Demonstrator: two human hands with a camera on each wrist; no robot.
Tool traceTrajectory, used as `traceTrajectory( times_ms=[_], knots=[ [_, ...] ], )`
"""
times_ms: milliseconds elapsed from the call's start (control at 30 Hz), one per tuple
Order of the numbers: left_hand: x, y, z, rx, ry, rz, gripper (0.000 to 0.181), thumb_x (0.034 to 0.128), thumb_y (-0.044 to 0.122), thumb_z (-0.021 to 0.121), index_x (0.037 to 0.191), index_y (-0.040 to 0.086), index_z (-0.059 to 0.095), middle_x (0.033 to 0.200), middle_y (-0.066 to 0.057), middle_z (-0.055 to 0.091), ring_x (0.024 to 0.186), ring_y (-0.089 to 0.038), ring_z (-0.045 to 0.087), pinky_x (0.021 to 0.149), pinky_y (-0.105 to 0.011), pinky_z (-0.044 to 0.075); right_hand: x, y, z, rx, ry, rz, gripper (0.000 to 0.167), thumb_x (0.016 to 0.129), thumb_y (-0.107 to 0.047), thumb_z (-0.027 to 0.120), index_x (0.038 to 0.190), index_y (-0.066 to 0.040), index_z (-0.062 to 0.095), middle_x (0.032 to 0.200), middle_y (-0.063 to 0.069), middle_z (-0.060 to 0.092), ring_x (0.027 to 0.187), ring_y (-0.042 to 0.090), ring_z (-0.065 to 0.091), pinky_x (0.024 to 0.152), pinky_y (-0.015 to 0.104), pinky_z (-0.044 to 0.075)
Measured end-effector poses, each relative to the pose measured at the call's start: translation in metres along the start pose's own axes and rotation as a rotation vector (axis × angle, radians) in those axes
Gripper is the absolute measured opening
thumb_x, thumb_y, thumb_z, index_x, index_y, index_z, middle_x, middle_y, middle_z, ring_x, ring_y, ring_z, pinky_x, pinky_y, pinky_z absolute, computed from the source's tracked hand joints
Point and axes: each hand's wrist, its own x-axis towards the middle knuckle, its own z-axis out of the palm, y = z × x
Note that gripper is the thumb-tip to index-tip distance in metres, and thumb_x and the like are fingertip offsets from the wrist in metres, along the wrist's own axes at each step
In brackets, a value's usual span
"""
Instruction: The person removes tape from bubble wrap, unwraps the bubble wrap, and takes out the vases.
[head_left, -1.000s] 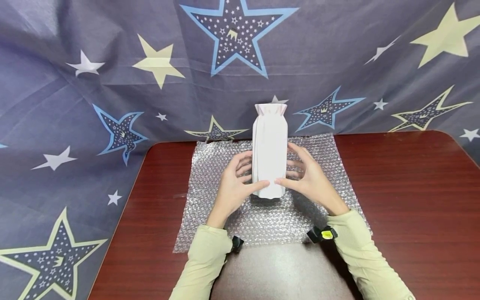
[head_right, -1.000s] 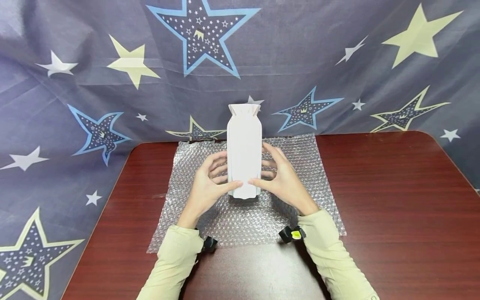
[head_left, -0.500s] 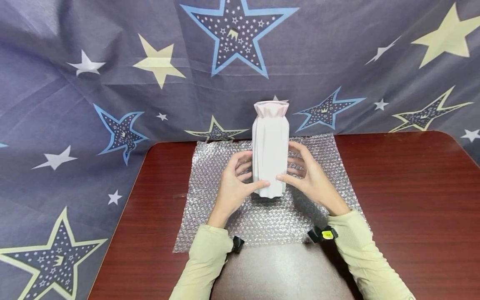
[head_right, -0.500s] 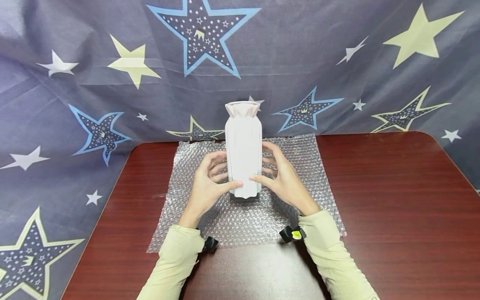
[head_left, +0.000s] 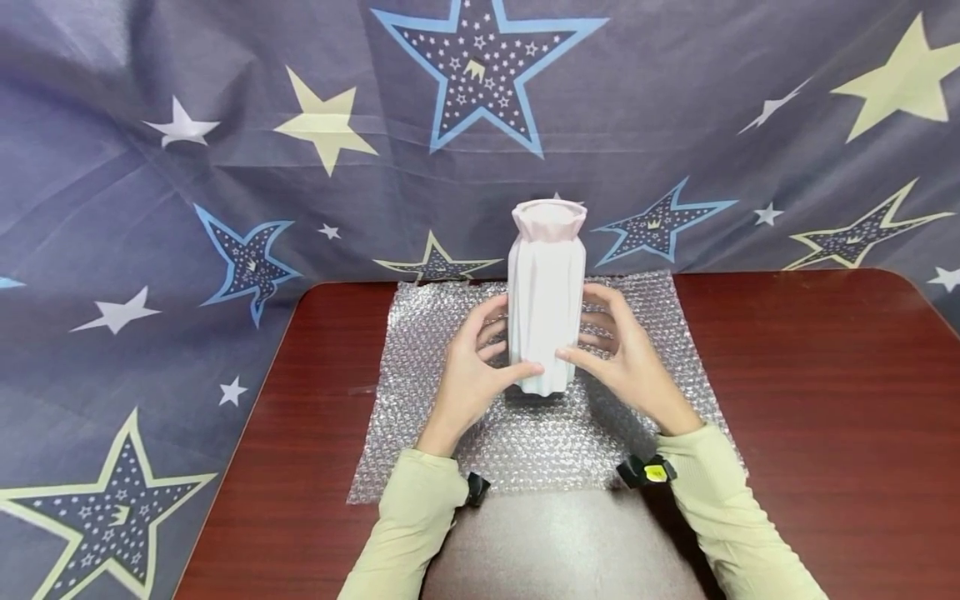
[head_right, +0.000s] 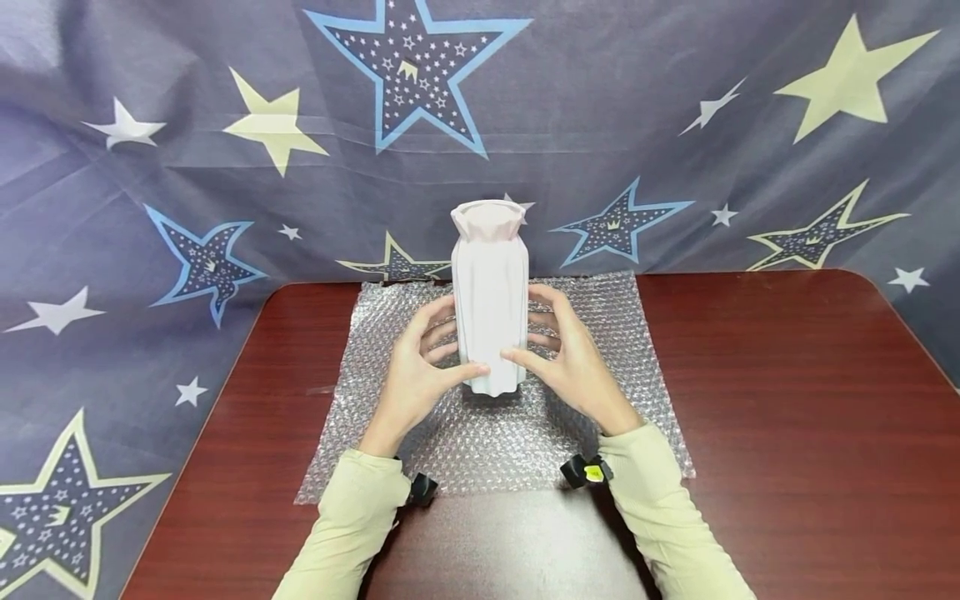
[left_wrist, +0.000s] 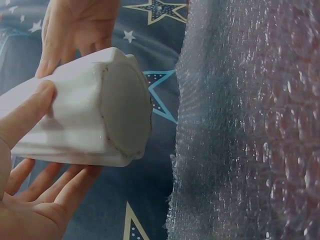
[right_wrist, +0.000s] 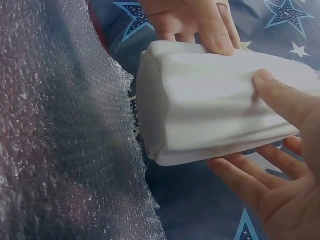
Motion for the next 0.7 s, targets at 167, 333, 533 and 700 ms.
traceTrajectory(
  times_ms=[167,333,533,700],
  knots=[
    [0.0001,0.0001,0.0017,0.007,-0.002,0.016,0.088,0.0695,0.005,0.090,0.146,0.013,0.047,0.145,-0.007,0.049,0.129,-0.023,0.054,0.102,-0.033,0.050,-0.0006,0.0011,-0.0008,0.035,0.005,0.003,0.083,0.077,0.005,0.081,0.145,-0.005,0.034,0.143,0.014,0.045,0.123,0.035,0.056,0.095,0.031,0.054],
    [0.0010,-0.0012,0.0017,0.002,-0.001,0.018,0.085,0.0690,0.004,0.090,0.143,0.013,0.048,0.143,-0.004,0.050,0.129,-0.021,0.054,0.103,-0.031,0.049,0.0000,0.0001,-0.0006,0.038,0.008,-0.006,0.083,0.075,0.006,0.082,0.144,-0.004,0.035,0.142,0.014,0.045,0.122,0.034,0.056,0.095,0.029,0.054],
    [0.0018,-0.0023,0.0017,0.005,0.000,0.017,0.085,0.0689,0.004,0.090,0.142,0.012,0.047,0.142,-0.004,0.050,0.130,-0.020,0.053,0.104,-0.030,0.049,0.0004,-0.0006,0.0000,0.030,0.013,-0.022,0.083,0.074,0.006,0.083,0.142,-0.004,0.036,0.143,0.012,0.044,0.122,0.032,0.057,0.096,0.030,0.054],
    [0.0016,-0.0026,0.0013,0.003,0.000,0.020,0.085,0.0688,0.002,0.089,0.141,0.011,0.047,0.142,-0.005,0.050,0.130,-0.021,0.053,0.104,-0.031,0.049,0.0001,-0.0003,0.0001,0.021,0.013,-0.031,0.083,0.073,0.006,0.083,0.142,-0.003,0.036,0.142,0.012,0.044,0.122,0.032,0.057,0.097,0.033,0.053]
  ],
)
